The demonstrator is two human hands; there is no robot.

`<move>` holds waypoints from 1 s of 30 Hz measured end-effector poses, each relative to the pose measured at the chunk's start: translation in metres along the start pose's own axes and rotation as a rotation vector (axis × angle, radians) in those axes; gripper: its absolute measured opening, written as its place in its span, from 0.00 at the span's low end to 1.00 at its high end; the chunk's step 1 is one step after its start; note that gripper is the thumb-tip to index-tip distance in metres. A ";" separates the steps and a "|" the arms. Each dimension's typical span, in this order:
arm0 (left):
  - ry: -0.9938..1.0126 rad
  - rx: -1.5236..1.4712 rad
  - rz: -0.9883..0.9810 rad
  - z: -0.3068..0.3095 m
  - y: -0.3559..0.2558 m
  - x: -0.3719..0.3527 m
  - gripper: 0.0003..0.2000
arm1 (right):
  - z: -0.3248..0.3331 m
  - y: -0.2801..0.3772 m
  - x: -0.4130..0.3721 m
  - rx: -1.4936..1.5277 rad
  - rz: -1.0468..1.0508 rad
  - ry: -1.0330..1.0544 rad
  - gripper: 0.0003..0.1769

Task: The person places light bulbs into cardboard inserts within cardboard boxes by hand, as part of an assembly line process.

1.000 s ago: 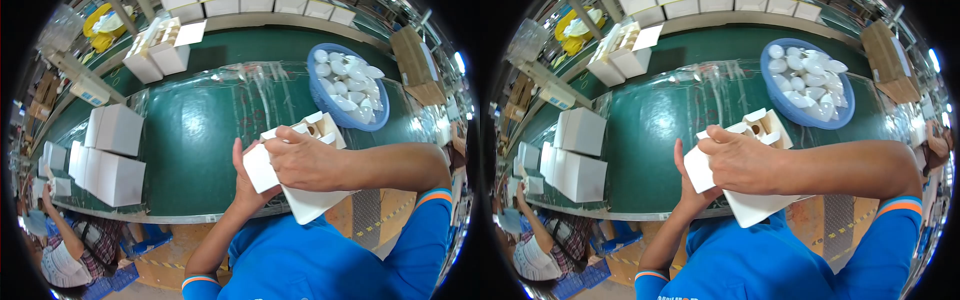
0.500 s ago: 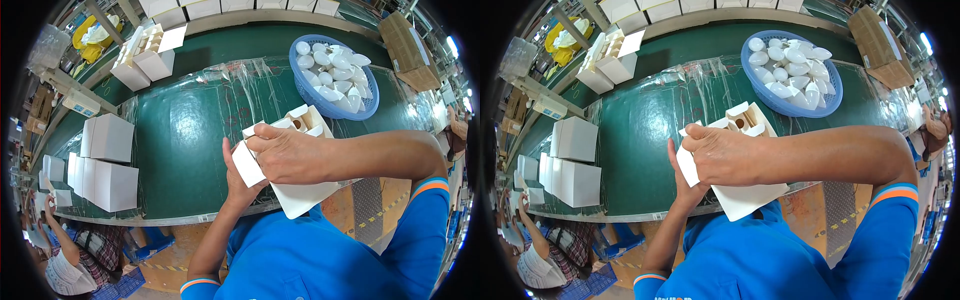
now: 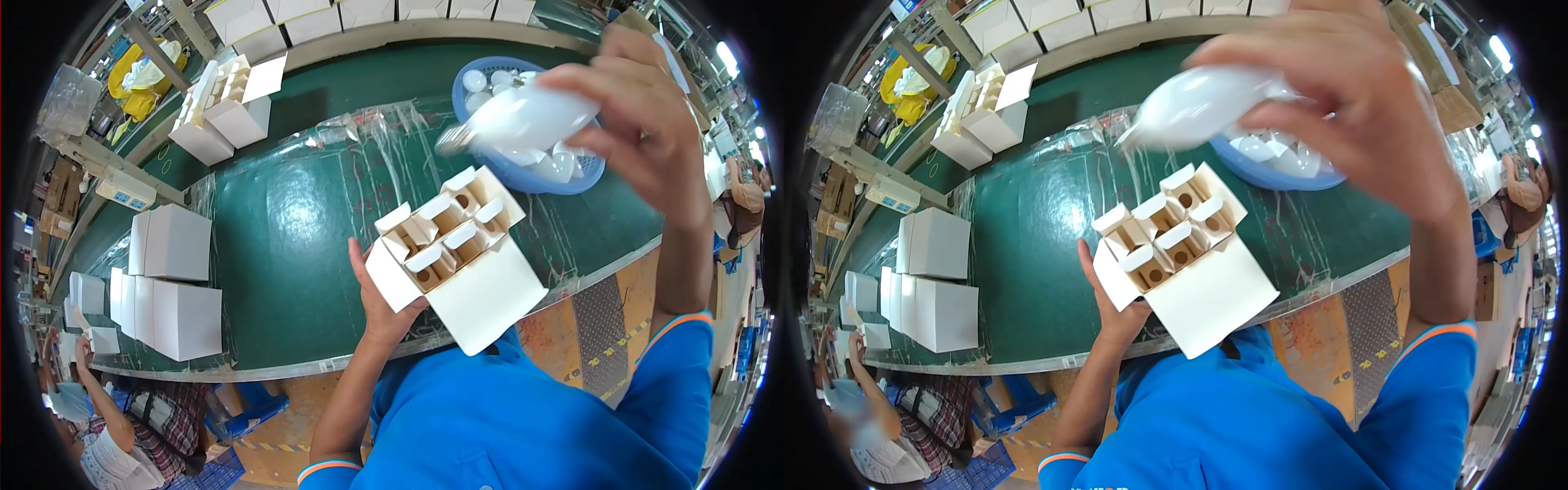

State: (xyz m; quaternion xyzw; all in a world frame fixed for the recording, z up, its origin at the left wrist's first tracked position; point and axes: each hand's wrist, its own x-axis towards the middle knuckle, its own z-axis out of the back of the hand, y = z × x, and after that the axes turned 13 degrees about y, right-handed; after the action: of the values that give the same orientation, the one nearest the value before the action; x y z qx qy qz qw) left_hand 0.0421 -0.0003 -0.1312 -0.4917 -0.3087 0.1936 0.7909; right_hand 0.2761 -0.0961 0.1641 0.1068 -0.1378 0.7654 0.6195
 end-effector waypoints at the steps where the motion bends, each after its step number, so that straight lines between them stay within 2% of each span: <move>1: -0.006 -0.010 -0.016 0.000 -0.002 0.002 0.68 | 0.002 -0.017 -0.018 -0.030 -0.158 0.045 0.19; 2: 0.011 -0.096 0.016 0.001 -0.006 0.003 0.68 | -0.005 -0.033 -0.034 -0.060 -0.318 0.085 0.17; 3: 0.031 -0.178 0.051 -0.001 -0.009 0.003 0.69 | -0.020 -0.047 -0.047 -0.103 -0.381 0.097 0.18; 4: -0.013 -0.197 0.022 -0.003 -0.010 0.003 0.65 | -0.040 -0.057 -0.060 -0.140 -0.447 0.107 0.19; 5: -0.010 -0.192 0.011 -0.005 -0.008 0.002 0.65 | -0.063 -0.065 -0.072 -0.194 -0.410 0.091 0.21; 7: 0.078 0.207 -0.088 0.002 -0.001 0.003 0.55 | -0.096 -0.076 -0.085 -0.238 -0.369 0.036 0.22; 8: 0.046 -0.363 0.073 -0.005 -0.011 0.004 0.39 | -0.109 -0.075 -0.091 -0.208 -0.414 0.003 0.23; 9: 0.010 -0.417 0.174 -0.003 -0.020 0.001 0.28 | -0.115 -0.068 -0.090 -0.175 -0.456 -0.021 0.24; 10: 0.043 -0.301 0.042 -0.001 -0.015 -0.004 0.30 | -0.114 -0.062 -0.091 -0.074 -0.559 0.038 0.25; 11: 0.085 -0.190 -0.082 0.000 -0.010 -0.010 0.32 | -0.113 -0.059 -0.089 -0.055 -0.563 0.038 0.25; 12: 0.161 -0.424 -0.025 0.002 -0.028 -0.005 0.26 | -0.113 -0.057 -0.090 -0.039 -0.574 0.045 0.25; 13: 0.089 -1.197 0.033 0.004 -0.025 0.001 0.25 | -0.114 -0.056 -0.093 -0.026 -0.586 0.053 0.25; 14: -0.048 -1.126 0.214 0.000 -0.030 0.001 0.15 | -0.115 -0.056 -0.095 -0.012 -0.591 0.057 0.25; 15: -0.183 -1.041 0.388 -0.002 -0.060 0.016 0.15 | -0.116 -0.056 -0.096 -0.032 -0.545 0.008 0.24; 16: -0.332 -0.910 0.383 -0.010 -0.060 0.012 0.12 | -0.117 -0.057 -0.097 -0.054 -0.500 -0.044 0.23; 17: -0.329 -0.900 0.388 -0.013 -0.051 0.009 0.12 | -0.115 -0.055 -0.097 -0.045 -0.506 -0.047 0.23; 19: -0.315 -0.199 0.024 -0.019 -0.034 0.007 0.13 | -0.108 -0.045 -0.099 -0.079 -0.425 -0.158 0.21; 20: -0.306 -0.195 0.026 -0.020 -0.030 0.003 0.13 | -0.104 -0.039 -0.099 -0.075 -0.435 -0.158 0.21; 22: -0.353 -0.189 0.004 -0.018 -0.040 0.004 0.20 | -0.098 -0.026 -0.100 -0.051 -0.307 -0.208 0.21; 23: -0.346 -0.185 0.005 -0.017 -0.040 0.005 0.20 | -0.097 -0.019 -0.102 -0.048 -0.314 -0.211 0.21; 25: -0.315 -0.177 0.022 -0.015 -0.039 0.009 0.20 | -0.095 -0.007 -0.108 0.077 -0.167 -0.217 0.23; 26: -0.299 -0.175 0.028 -0.013 -0.039 0.011 0.20 | -0.097 -0.001 -0.110 0.136 -0.155 -0.232 0.25; 30: -0.247 -0.146 0.048 -0.008 -0.041 0.012 0.20 | -0.116 0.014 -0.127 0.273 -0.170 -0.169 0.24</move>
State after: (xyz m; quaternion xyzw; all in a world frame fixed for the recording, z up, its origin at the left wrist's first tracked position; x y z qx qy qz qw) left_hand 0.0561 -0.0162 -0.0939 -0.5276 -0.4051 0.2483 0.7042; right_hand 0.2901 -0.1759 0.0116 0.2650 -0.0746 0.7100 0.6481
